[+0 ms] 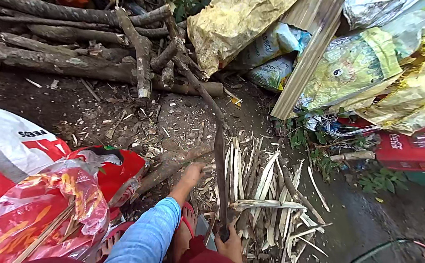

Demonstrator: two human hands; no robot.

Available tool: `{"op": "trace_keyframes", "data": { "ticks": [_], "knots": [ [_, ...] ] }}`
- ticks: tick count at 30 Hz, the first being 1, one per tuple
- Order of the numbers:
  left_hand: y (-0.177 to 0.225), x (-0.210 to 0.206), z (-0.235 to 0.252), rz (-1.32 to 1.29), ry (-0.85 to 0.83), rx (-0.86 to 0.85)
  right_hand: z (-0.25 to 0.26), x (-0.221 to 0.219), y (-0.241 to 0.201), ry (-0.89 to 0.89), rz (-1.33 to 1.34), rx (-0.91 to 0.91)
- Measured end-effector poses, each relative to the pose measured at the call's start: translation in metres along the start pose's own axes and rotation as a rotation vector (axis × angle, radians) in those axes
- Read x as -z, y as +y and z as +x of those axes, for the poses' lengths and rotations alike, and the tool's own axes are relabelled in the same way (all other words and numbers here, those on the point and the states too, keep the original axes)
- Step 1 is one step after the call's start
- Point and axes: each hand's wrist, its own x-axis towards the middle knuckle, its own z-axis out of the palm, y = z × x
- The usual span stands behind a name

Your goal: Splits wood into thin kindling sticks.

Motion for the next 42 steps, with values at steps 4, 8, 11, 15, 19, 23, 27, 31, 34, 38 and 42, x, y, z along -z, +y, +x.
{"op": "trace_keyframes", "data": {
  "ticks": [4, 8, 11, 15, 19, 23, 27, 31, 34, 38, 42],
  "knots": [
    [-0.021, -0.029, -0.006, 0.023, -0.110, 0.288, 0.016, -0.022, 0.025, -0.157, -0.081, -0.218],
    [-0.029, -0.018, -0.023, -0.110, -0.047, 0.413, 0.023, -0.018, 0.029, -0.084, 0.036, -0.162],
    [-0.032, 0.006, -0.028, -0.205, 0.027, 0.385, 0.014, -0.011, 0.024, 0.108, 0.085, -0.005],
    [-0.025, 0.038, -0.032, -0.277, 0.137, 0.343, 0.010, -0.026, 0.026, 0.314, 0.091, 0.099],
    [-0.014, 0.046, -0.034, -0.264, 0.181, 0.373, 0.028, -0.042, 0.037, -0.143, -0.079, -0.261],
    [-0.009, 0.040, -0.048, -0.262, 0.166, 0.355, 0.033, -0.029, 0.026, -0.135, -0.046, -0.217],
    [-0.020, 0.032, -0.066, -0.330, 0.201, 0.372, 0.020, -0.017, 0.013, 0.100, 0.106, -0.035],
    [-0.026, 0.028, -0.075, -0.344, 0.208, 0.409, 0.010, -0.037, 0.017, 0.177, 0.161, -0.028],
    [-0.027, 0.025, -0.074, -0.340, 0.211, 0.413, 0.024, -0.049, 0.038, -0.207, -0.044, -0.236],
    [-0.026, 0.021, -0.074, -0.361, 0.212, 0.425, 0.028, -0.042, 0.032, -0.230, -0.064, -0.243],
    [-0.028, 0.020, -0.074, -0.378, 0.213, 0.440, 0.017, -0.019, 0.011, -0.026, 0.090, -0.086]
  ]
}}
